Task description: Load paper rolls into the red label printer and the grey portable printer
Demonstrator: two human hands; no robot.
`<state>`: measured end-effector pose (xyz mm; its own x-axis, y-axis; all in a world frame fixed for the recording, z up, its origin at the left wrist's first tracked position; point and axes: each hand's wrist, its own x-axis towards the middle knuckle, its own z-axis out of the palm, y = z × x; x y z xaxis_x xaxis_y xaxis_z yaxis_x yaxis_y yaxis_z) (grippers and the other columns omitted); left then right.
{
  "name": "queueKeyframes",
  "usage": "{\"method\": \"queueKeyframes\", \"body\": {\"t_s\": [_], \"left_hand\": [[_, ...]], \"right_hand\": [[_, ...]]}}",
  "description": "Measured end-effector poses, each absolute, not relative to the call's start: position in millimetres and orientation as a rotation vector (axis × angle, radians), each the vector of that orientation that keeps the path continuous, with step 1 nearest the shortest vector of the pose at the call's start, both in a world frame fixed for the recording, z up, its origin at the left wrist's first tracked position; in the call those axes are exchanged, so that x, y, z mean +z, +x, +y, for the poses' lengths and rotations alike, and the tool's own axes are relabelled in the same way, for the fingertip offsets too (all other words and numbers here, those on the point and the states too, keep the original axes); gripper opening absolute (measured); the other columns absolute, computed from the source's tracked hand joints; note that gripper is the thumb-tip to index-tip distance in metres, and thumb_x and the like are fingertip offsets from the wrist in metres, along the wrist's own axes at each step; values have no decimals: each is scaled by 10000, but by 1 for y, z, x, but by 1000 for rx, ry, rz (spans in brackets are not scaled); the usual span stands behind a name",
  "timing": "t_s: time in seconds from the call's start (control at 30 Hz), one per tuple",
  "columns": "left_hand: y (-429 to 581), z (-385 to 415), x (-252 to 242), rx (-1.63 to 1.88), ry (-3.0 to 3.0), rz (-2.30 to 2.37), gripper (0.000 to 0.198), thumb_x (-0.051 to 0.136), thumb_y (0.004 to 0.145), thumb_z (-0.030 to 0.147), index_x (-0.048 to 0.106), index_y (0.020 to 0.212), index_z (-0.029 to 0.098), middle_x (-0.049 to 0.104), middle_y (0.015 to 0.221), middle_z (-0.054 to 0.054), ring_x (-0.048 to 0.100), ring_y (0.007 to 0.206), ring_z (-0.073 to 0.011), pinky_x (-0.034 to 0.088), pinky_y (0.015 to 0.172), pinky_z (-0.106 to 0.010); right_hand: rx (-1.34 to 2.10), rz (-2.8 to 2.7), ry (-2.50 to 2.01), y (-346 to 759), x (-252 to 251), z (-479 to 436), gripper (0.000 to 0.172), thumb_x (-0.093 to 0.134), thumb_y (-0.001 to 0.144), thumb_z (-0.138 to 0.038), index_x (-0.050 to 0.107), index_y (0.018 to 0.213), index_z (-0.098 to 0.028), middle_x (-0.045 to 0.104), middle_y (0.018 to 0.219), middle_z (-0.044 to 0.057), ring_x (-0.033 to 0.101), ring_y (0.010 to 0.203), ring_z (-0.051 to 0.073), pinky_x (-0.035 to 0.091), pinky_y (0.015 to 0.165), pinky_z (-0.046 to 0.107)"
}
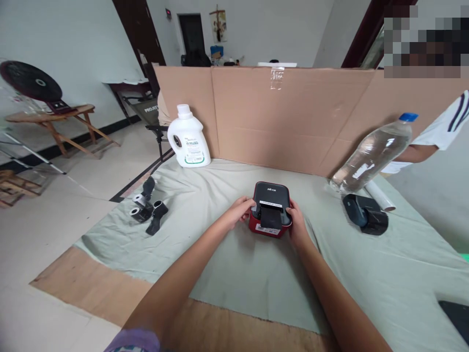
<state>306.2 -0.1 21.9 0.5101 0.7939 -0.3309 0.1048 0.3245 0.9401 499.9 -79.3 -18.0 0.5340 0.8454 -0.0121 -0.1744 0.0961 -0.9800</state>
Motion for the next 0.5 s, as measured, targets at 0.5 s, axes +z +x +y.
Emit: {"method": "queueKeyframes", "body": {"t_s": [0.5], "left_hand": [[312, 8, 7, 703, 1223, 952, 200, 667, 813, 327, 532, 871, 192, 604, 779, -8, 548, 702, -138, 400, 636, -238]], "right_hand": [[837, -644, -1299, 502, -16, -83, 501, 719, 676, -372, 696, 1162, -253, 740, 1045, -10, 658, 859, 185, 502, 664, 255]]}}
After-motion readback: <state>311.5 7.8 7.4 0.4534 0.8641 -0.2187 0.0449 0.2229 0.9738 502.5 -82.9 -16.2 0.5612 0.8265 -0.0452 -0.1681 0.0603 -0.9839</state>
